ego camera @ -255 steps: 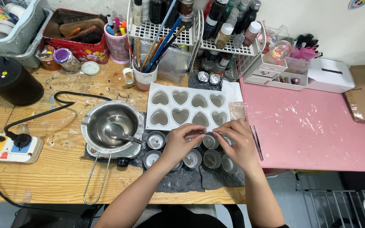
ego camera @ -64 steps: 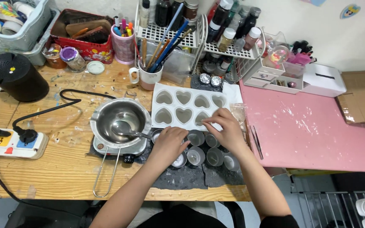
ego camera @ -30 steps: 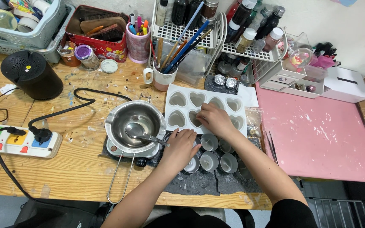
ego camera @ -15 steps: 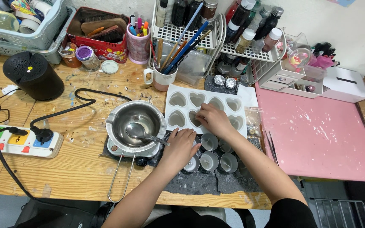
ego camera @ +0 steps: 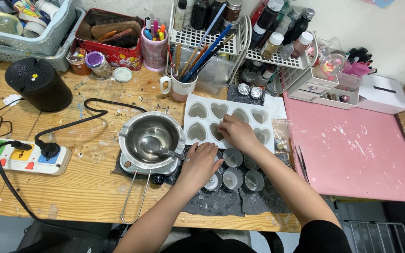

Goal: Insert candle wicks into metal sustainers and place them into small candle tins.

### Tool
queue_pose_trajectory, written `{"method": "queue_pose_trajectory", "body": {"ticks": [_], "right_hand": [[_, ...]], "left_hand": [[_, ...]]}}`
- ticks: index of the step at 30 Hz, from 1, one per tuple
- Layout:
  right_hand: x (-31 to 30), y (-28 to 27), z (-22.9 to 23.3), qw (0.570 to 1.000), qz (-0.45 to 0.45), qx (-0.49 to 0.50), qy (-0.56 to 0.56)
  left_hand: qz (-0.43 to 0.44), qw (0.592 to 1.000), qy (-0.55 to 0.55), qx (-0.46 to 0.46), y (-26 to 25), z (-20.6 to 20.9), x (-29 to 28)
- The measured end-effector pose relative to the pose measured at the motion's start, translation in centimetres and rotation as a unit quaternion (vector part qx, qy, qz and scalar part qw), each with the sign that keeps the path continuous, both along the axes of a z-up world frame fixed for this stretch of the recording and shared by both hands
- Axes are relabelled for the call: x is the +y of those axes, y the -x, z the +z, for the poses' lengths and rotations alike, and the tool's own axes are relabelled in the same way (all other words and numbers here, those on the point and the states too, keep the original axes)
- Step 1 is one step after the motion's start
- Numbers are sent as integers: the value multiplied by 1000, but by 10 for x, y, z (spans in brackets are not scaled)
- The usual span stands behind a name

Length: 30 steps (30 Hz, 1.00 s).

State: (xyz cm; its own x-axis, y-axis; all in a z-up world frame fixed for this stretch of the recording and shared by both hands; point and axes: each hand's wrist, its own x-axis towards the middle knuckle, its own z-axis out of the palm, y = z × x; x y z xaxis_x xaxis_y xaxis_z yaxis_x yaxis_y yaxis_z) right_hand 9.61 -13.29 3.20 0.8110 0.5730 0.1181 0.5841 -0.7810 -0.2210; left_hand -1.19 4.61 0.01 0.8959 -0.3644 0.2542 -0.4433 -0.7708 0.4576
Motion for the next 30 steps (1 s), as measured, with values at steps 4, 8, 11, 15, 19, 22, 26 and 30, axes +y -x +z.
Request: {"method": "queue_pose_trajectory", "body": {"ticks": [4,8,11,15,19,22,26,30], "right_hand": [[1,0,-1,1000,-4,-4,3],[2,1,-1,1000,8,-26,7],[3,1,-1,999,8,-30,10],[3,2,0,999,12,-33,16],[2,1,-4,999,12,-35,19],[2,1,-4,999,12,-41,17],[2,3,1,999,4,-38,11],[-8,11,20,997,9,-70,-37]], "left_hand": [[-1,1000,-5,-13,0,-2,0],[4,1000,1,-13,1,-3,-1],[3,1000,0,-11,1,-3,-1],[3,1000,2,-7,0,-2,-1],[4,1000,-5,-9,1,-2,0],[3,1000,-3,-9,1,-2,0],[1,1000,-1,-2,1,1,1],[1,1000,6,-10,2,3,1]]}}
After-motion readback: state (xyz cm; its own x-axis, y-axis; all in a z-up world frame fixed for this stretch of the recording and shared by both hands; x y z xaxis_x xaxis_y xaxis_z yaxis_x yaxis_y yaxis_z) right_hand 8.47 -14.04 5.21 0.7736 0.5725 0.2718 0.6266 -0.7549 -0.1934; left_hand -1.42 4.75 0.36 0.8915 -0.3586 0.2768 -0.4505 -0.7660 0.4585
